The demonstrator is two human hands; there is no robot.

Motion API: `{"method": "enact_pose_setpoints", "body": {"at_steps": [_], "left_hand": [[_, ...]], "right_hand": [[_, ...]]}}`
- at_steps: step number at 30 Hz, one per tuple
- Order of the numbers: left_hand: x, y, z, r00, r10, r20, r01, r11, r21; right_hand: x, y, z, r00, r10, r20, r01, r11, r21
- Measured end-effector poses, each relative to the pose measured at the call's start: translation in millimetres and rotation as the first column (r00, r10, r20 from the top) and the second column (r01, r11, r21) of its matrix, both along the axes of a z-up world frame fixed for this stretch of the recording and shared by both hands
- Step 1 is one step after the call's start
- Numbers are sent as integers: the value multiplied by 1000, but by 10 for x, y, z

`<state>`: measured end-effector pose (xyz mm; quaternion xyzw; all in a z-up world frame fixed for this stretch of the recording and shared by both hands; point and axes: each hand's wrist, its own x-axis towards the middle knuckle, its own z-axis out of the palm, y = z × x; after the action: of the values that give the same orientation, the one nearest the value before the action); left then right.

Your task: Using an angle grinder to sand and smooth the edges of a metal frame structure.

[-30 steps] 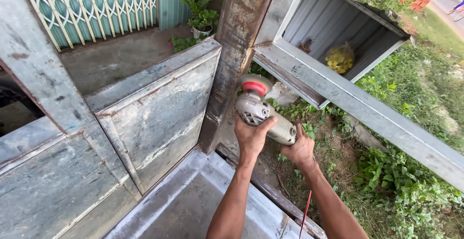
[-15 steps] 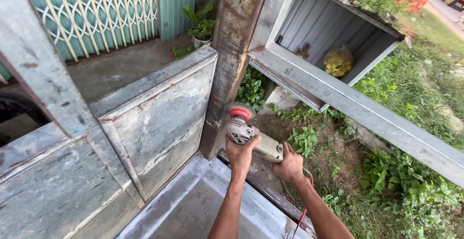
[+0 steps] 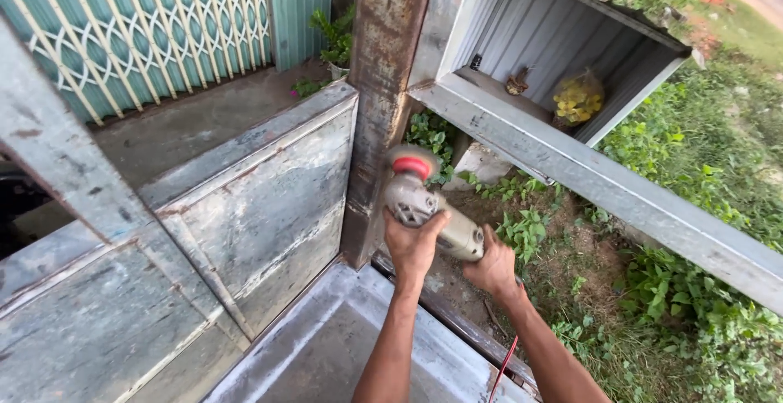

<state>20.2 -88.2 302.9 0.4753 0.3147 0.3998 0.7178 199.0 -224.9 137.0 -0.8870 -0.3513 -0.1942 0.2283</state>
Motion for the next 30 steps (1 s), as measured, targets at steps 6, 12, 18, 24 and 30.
{"method": "enact_pose_setpoints", "body": {"at_steps": [6, 12, 18, 24, 30], "left_hand": [[-236, 115, -641, 975, 218, 36, -199, 939, -279], [-215, 442, -567, 945, 94, 312, 19, 941, -338], [-225, 197, 314, 994, -62, -92, 64, 998, 21], [-272, 71, 471, 1000, 5, -24, -4, 1000, 20], [-397, 276, 491, 995, 96, -1, -96, 995, 27]], "right_hand": [[-699, 66, -157, 956, -135, -262, -8, 876, -482], [-919, 238, 297, 949, -168, -267, 24, 882, -472], [-718, 2, 746, 964, -207, -168, 182, 971, -156], [-744, -65, 883, 974, -177, -143, 157, 978, -139], [-1157, 216, 1093, 964, -191, -186, 146, 961, -233]]}}
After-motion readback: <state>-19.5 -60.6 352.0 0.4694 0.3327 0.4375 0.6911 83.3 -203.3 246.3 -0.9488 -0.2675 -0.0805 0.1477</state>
